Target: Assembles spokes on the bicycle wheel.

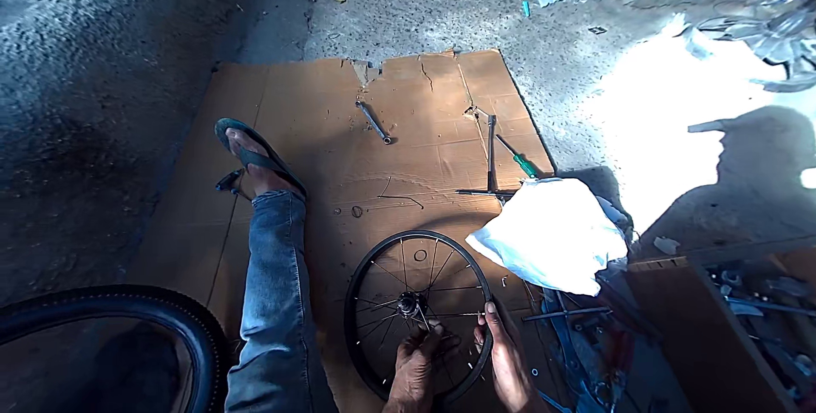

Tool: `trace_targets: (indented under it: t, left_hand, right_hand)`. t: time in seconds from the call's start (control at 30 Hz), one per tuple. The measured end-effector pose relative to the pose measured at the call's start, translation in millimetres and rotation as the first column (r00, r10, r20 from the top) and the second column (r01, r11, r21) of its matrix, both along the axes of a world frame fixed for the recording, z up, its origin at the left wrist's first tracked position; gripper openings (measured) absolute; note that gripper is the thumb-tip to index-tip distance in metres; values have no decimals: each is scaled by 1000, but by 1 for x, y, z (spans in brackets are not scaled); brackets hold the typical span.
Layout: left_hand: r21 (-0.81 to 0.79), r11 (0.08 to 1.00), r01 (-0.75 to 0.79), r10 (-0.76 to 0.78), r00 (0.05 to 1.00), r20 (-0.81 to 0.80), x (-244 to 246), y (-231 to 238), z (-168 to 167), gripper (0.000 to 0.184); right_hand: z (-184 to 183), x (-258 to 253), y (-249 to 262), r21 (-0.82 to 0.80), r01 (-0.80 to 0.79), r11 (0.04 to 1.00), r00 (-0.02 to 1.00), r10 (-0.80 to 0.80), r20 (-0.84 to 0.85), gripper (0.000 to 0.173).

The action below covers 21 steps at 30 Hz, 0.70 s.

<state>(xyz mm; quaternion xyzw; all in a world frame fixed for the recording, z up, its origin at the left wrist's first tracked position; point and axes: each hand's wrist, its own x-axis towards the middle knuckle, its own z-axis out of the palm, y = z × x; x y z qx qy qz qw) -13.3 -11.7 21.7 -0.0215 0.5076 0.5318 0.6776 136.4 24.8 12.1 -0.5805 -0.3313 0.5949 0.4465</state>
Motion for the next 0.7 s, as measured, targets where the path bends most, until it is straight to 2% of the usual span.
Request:
trace_targets:
  t: [0.07,0.17,0.33,0.4,0.43,0.47,0.53,0.57,0.63,0.7]
  left_hand:
    - [-13,996,90,-91,995,-45,1,0,2,18]
    - [-28,997,76,-79,990,-113,9,-1,-1,17]
    - [4,1000,7,-6,1000,-16,16,-2,-1,20]
    - [20,1000,7,-7,1000,-9,17,-2,-2,18]
    - [30,1000,4,-4,1000,6,16,-3,-3,18]
    - [41,999,0,-1,1000,19,16,-4,-4,18]
    - [54,998,-12,11,1000,28,17,-5,-6,18]
    - [57,998,-20,18,999,29,18,-5,-7,17]
    - [64,998,-28,26,999,28,19,-4,-7,16]
    - [59,998,-33,31,999,29,19,-3,-6,17]
  right_hand:
    - [2,3,-3,-5,-2,1000,1000,2,21,51]
    - [5,10,-8,-16,-1,1000,999,1,49,52]
    - [4,28,-11,15,-70,997,992,69,102,52]
    - [2,45,-12,80,-167,983,965,146,218,46]
    - [-6,56,-13,118,-230,966,918,175,356,38]
    - [-16,67,-16,136,-320,938,821,204,533,30]
    - [-35,85,-24,64,-507,859,534,255,806,19]
    - [-40,90,-28,-22,-573,819,420,317,851,18]
    - [-50,89,-39,-123,-653,747,263,376,889,19]
    - [-60,83,-49,-134,-674,726,203,357,912,19]
